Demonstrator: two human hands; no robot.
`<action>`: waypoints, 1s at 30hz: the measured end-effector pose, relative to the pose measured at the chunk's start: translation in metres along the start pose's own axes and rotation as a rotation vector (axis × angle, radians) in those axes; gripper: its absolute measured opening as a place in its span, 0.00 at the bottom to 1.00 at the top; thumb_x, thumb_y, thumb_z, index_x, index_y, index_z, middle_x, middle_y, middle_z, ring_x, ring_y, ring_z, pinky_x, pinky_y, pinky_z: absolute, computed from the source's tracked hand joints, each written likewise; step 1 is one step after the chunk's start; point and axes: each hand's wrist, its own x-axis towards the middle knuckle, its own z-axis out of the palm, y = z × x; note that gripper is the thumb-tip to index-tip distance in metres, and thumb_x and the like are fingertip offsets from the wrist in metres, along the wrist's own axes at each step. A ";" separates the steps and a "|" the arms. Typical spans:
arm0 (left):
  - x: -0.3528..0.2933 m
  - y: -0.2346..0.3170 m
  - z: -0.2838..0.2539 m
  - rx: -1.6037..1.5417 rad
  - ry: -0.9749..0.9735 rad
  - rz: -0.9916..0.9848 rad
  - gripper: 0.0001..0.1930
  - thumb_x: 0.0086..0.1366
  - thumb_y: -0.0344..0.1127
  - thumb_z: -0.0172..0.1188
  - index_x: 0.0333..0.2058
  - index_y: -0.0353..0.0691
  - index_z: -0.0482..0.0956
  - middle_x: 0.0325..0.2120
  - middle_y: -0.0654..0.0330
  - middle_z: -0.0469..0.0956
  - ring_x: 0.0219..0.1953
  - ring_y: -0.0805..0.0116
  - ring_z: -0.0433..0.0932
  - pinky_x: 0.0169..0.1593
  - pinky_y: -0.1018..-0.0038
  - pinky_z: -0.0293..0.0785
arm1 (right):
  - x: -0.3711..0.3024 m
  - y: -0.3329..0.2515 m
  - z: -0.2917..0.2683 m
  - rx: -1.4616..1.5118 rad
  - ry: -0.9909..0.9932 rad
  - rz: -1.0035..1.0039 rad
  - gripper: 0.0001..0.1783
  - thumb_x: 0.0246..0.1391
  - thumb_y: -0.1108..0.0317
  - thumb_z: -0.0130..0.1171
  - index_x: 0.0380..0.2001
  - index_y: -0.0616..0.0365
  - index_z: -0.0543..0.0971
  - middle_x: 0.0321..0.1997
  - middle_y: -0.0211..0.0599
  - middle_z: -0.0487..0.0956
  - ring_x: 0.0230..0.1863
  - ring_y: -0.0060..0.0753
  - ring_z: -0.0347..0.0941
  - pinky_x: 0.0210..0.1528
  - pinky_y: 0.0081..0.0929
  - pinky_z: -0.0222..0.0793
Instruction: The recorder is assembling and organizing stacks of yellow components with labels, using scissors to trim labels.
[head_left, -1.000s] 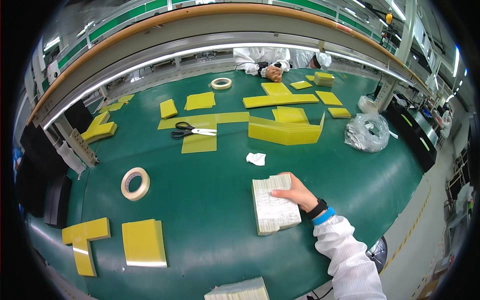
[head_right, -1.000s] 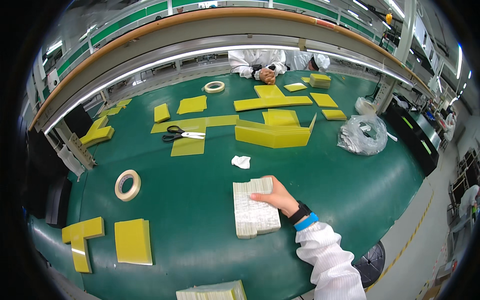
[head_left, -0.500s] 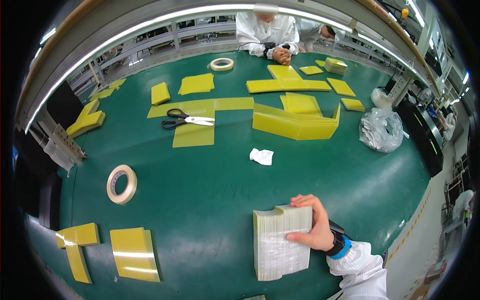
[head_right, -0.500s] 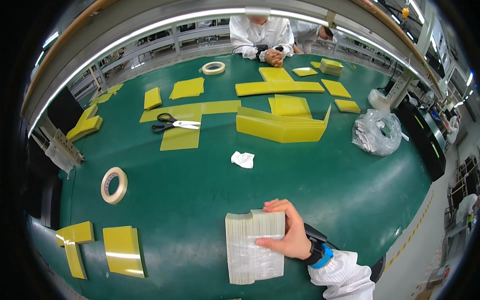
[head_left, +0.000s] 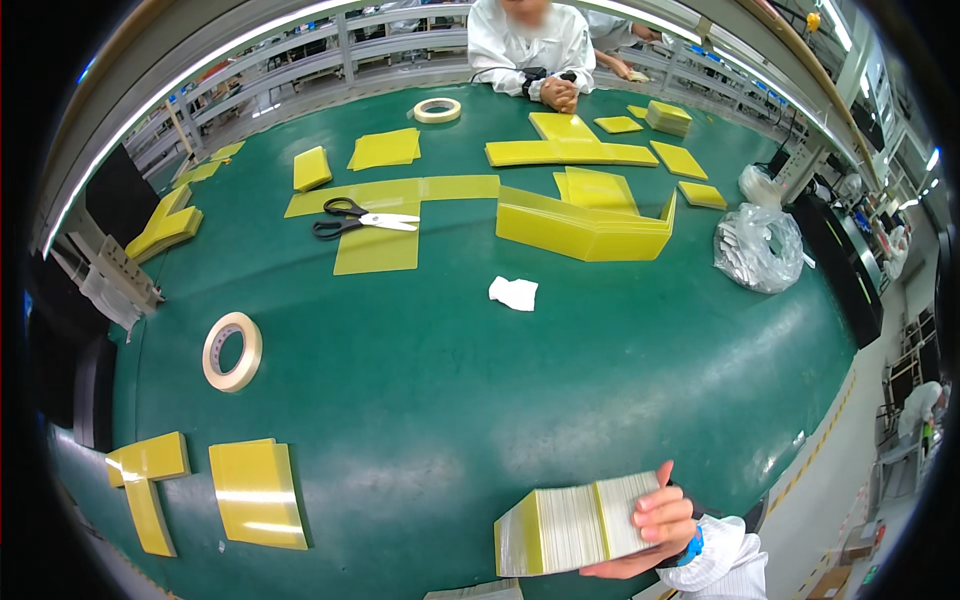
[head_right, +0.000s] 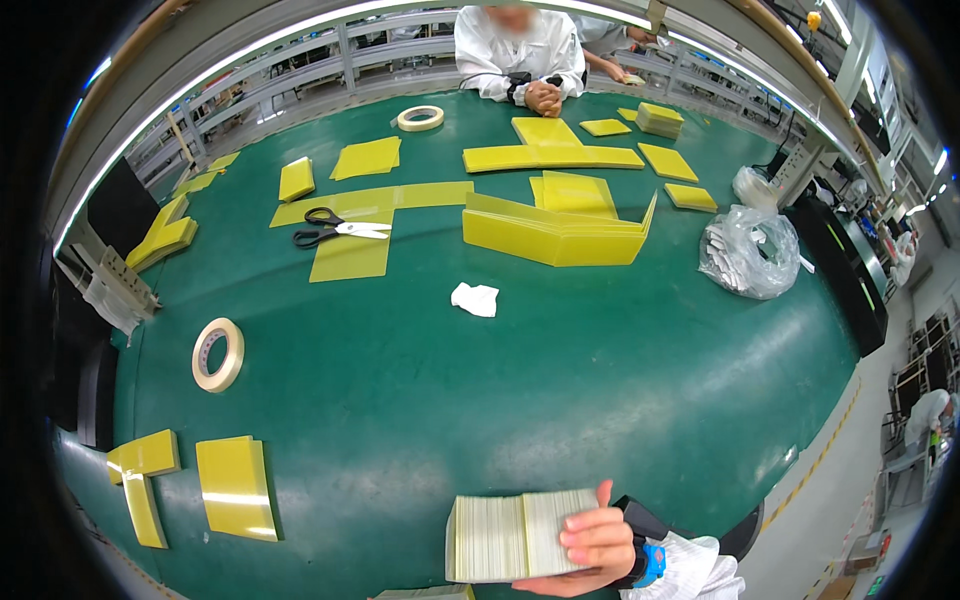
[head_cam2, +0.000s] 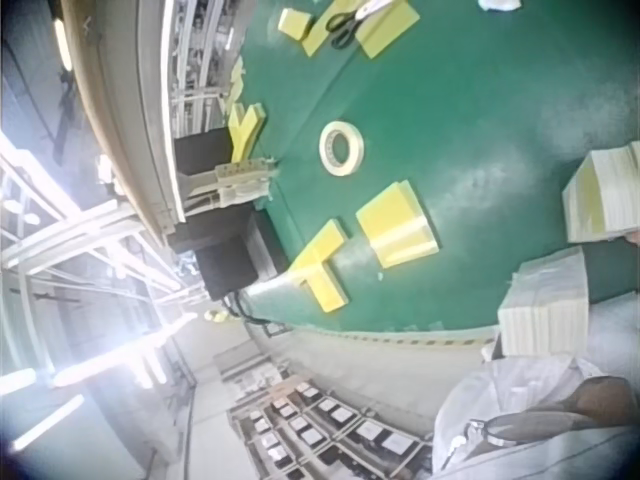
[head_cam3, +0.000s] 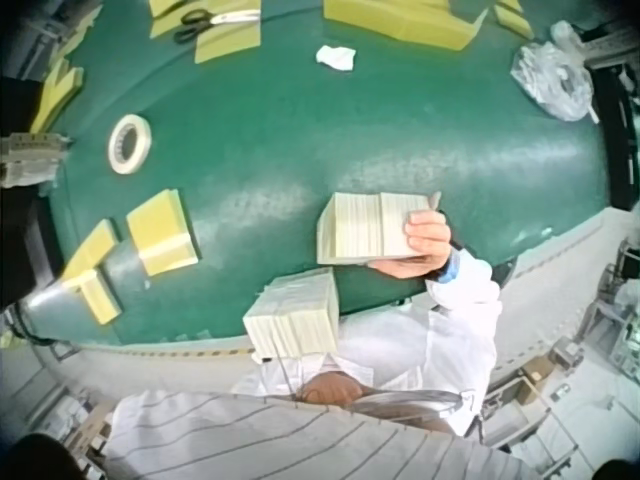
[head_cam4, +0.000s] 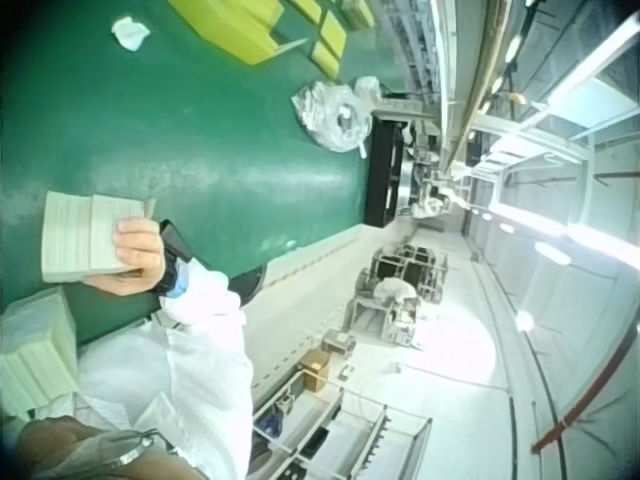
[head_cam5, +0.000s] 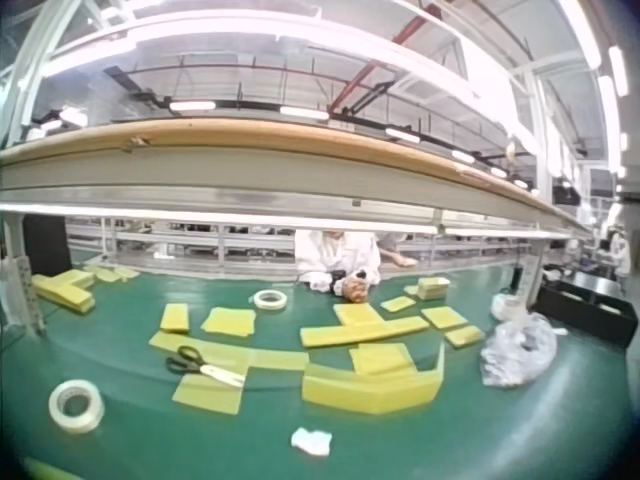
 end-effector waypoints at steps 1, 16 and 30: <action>0.001 0.007 0.009 -0.021 -0.014 0.028 0.28 0.65 0.47 0.46 0.55 0.31 0.59 0.52 0.44 0.64 0.53 0.50 0.66 0.57 0.62 0.61 | -0.002 -0.008 -0.001 -0.041 0.078 -0.032 0.31 0.28 0.66 0.74 0.40 0.54 0.70 0.35 0.32 0.71 0.37 0.35 0.69 0.50 0.44 0.61; -0.012 -0.010 -0.020 0.053 0.007 -0.012 0.27 0.65 0.45 0.46 0.55 0.30 0.58 0.51 0.44 0.64 0.52 0.50 0.66 0.56 0.63 0.60 | -0.027 0.014 -0.005 0.660 -0.164 0.613 0.55 0.25 0.45 0.77 0.53 0.64 0.60 0.49 0.45 0.70 0.51 0.44 0.68 0.50 0.39 0.65; -0.030 -0.021 -0.041 0.163 0.039 -0.005 0.26 0.65 0.44 0.46 0.54 0.30 0.58 0.51 0.44 0.64 0.52 0.50 0.65 0.56 0.63 0.59 | -0.013 0.040 -0.033 1.328 0.560 1.026 0.35 0.55 0.40 0.46 0.57 0.54 0.64 0.57 0.39 0.69 0.57 0.42 0.66 0.59 0.42 0.60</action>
